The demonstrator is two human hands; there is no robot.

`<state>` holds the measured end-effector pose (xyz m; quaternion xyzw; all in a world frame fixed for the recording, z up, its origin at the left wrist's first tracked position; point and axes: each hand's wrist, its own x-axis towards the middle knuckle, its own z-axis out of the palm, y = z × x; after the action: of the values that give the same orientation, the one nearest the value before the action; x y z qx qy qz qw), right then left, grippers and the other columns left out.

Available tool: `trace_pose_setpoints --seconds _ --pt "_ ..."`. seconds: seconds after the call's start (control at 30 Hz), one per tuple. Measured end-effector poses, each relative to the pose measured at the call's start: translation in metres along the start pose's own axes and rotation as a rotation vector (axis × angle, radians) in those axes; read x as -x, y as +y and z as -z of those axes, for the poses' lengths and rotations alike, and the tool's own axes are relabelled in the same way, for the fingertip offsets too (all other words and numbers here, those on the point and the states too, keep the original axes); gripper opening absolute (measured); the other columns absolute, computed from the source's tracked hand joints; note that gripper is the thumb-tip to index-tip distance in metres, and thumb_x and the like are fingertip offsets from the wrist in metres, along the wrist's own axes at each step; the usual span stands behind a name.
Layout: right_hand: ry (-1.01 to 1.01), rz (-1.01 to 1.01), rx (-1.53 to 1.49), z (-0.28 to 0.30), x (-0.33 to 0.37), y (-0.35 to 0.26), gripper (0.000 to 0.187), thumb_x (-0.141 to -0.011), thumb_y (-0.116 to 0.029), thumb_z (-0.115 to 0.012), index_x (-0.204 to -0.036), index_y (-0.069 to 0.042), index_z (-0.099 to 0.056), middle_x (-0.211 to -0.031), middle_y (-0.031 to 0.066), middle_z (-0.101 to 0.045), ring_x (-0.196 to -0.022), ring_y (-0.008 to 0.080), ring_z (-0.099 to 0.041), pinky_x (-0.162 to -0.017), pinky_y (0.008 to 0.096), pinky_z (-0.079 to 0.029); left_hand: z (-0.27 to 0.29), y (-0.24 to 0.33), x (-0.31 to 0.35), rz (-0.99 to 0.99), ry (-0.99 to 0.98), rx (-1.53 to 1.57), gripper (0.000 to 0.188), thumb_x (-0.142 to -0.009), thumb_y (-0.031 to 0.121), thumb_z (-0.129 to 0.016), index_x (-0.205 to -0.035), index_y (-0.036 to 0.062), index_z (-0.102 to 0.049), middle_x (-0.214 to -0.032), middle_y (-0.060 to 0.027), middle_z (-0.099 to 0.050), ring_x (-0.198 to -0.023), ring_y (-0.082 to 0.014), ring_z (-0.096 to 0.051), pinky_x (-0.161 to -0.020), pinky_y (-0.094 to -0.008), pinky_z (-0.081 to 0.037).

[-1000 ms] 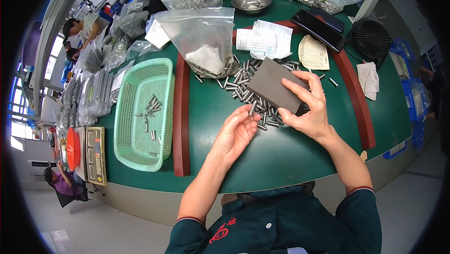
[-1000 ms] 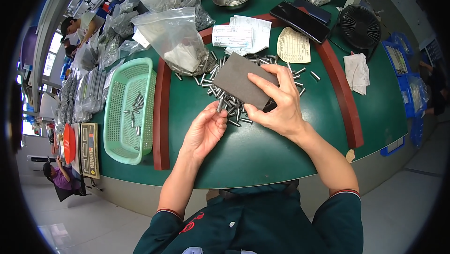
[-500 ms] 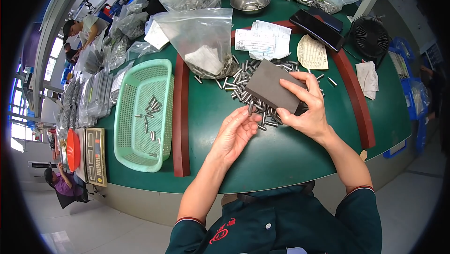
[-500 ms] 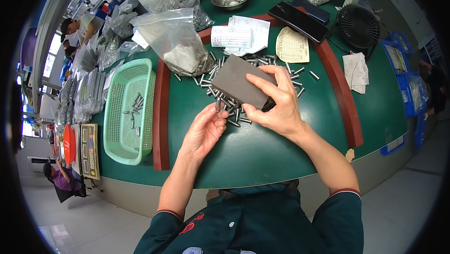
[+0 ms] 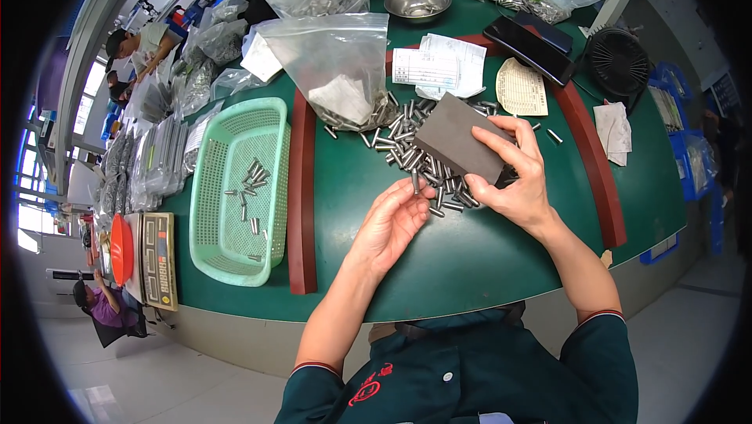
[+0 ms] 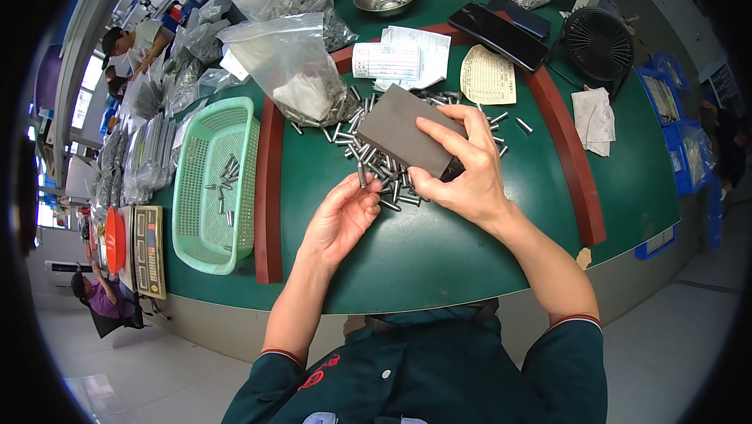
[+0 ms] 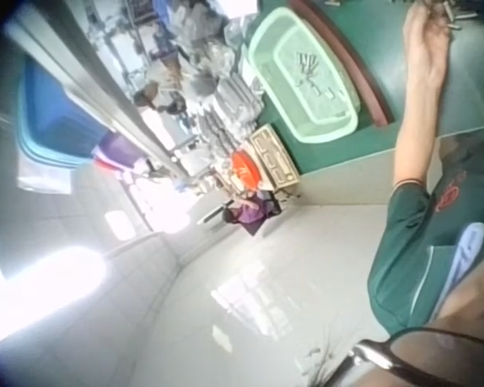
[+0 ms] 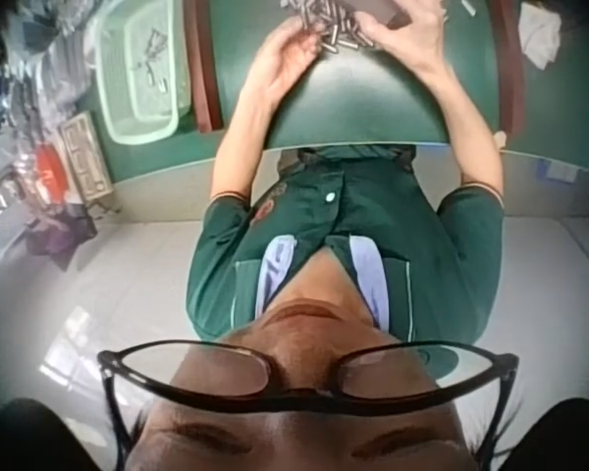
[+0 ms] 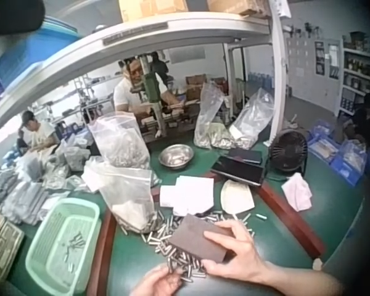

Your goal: The recorder is manually sanding small metal cylinders using a handheld sanding block on a workbench.

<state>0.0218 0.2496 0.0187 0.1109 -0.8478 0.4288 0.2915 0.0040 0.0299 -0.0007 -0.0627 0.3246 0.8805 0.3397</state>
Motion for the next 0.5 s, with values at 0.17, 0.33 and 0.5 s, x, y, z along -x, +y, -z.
trace_pose_setpoints --seconds 0.17,0.33,0.5 --pt "0.013 0.006 0.011 -0.0002 0.0017 0.0010 0.055 -0.057 -0.014 -0.078 -0.109 -0.001 -0.068 -0.113 0.0173 -0.054 -0.104 0.0310 -0.055 -0.088 0.0388 -0.046 0.0034 -0.0006 0.0028 0.001 -0.017 0.021 0.024 -0.093 0.014 -0.061 -0.111 -0.0006 -0.059 -0.092 -0.0085 -0.065 -0.077 -0.0117 -0.059 -0.074 -0.0240 -0.052" --pt "0.026 0.027 0.033 0.0011 0.0023 0.0000 0.055 -0.056 -0.015 -0.078 -0.108 -0.001 -0.068 -0.113 0.0176 -0.054 -0.102 0.0313 -0.055 -0.088 0.0394 -0.046 -0.0028 0.0013 0.0042 -0.002 0.006 -0.067 0.026 -0.093 0.015 -0.059 -0.115 0.0000 -0.056 -0.088 -0.0074 -0.061 -0.071 -0.0111 -0.053 -0.066 -0.0243 -0.046" --pt "0.027 0.031 0.029 -0.0005 0.0022 0.0007 0.055 -0.056 -0.015 -0.078 -0.108 -0.001 -0.068 -0.113 0.0178 -0.054 -0.101 0.0314 -0.055 -0.087 0.0391 -0.047 0.0030 0.0018 0.0032 -0.003 -0.044 -0.018 0.025 -0.092 0.013 -0.061 -0.113 0.0008 -0.059 -0.088 -0.0082 -0.064 -0.072 -0.0112 -0.057 -0.067 -0.0241 -0.049"
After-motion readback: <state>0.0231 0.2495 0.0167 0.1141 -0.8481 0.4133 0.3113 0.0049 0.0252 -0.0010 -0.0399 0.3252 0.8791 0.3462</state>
